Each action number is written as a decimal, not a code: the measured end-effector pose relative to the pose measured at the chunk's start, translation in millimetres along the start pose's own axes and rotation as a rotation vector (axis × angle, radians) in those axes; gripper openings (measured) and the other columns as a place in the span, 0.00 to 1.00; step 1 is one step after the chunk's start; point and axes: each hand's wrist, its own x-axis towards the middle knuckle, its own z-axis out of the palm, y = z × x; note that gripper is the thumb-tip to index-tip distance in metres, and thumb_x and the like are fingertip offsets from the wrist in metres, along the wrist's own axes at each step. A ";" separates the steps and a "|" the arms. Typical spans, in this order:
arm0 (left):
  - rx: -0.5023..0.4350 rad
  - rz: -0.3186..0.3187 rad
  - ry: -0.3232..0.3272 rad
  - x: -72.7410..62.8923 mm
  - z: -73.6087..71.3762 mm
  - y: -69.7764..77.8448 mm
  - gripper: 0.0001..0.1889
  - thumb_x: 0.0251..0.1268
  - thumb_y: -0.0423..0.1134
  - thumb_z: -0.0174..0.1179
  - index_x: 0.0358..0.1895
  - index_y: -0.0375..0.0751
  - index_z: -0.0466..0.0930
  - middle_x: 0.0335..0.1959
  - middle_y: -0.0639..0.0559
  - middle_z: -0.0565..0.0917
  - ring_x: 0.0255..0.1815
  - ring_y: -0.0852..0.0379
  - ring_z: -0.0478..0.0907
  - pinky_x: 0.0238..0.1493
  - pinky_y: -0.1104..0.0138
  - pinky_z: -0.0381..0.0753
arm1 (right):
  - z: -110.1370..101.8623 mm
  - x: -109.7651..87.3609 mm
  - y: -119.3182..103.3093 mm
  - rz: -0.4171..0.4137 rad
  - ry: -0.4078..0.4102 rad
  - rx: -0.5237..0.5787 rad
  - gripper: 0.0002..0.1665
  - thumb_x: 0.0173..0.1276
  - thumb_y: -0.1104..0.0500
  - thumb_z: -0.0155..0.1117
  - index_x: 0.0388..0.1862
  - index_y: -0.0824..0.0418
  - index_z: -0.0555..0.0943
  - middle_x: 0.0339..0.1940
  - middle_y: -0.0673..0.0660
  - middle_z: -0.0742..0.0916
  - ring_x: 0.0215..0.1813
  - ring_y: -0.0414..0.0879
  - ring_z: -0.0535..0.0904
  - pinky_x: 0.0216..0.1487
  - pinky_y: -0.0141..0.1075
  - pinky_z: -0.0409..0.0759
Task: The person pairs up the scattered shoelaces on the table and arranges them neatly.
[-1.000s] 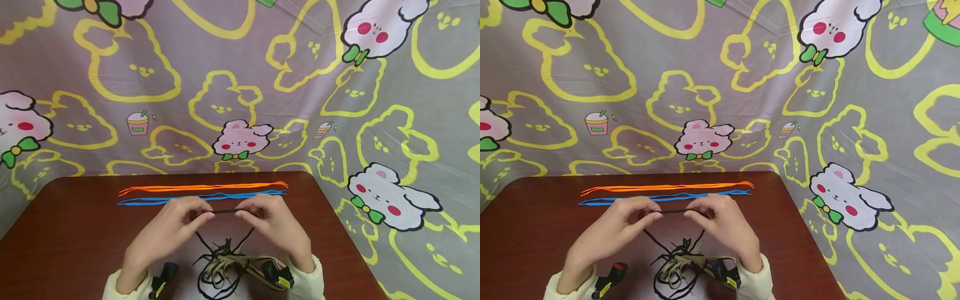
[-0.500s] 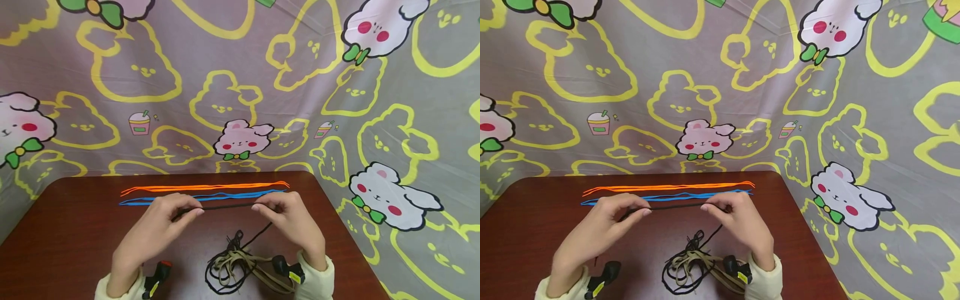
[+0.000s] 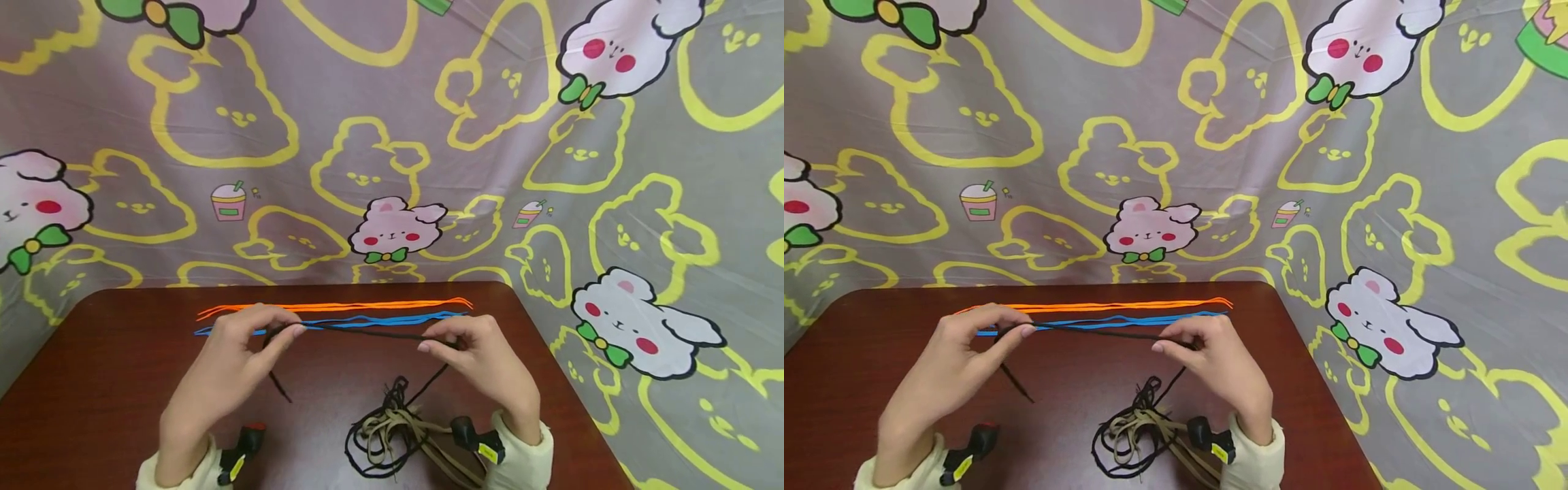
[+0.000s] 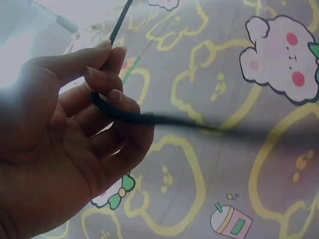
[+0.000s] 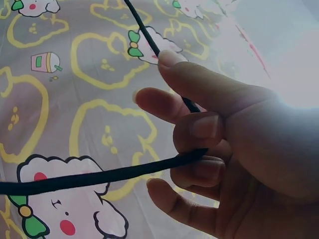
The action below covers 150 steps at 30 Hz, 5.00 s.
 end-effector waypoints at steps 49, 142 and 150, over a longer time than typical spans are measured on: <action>-0.033 -0.158 0.565 -4.0 -34.5 -44.7 0.08 0.58 0.23 0.71 0.41 0.29 0.89 0.31 0.76 0.82 0.29 0.72 0.75 0.36 0.79 0.69 | -39.9 -17.2 30.9 0.191 0.112 -0.126 0.07 0.75 0.58 0.65 0.45 0.55 0.88 0.34 0.46 0.88 0.34 0.42 0.80 0.36 0.34 0.77; 0.280 -0.142 0.474 -86.4 -154.8 -239.8 0.09 0.72 0.23 0.57 0.33 0.19 0.82 0.33 0.97 0.67 0.28 0.94 0.62 0.27 0.90 0.60 | -100.6 -45.7 130.7 0.438 -0.003 -0.339 0.11 0.73 0.57 0.67 0.45 0.64 0.88 0.37 0.54 0.89 0.33 0.44 0.78 0.34 0.34 0.77; 0.395 -0.035 0.493 -139.1 -179.0 -399.7 0.18 0.79 0.25 0.43 0.57 0.27 0.82 0.48 0.86 0.74 0.45 0.93 0.60 0.46 0.88 0.55 | -103.2 -49.2 142.3 0.429 0.006 -0.310 0.11 0.73 0.58 0.67 0.44 0.66 0.88 0.35 0.54 0.88 0.33 0.41 0.76 0.33 0.34 0.76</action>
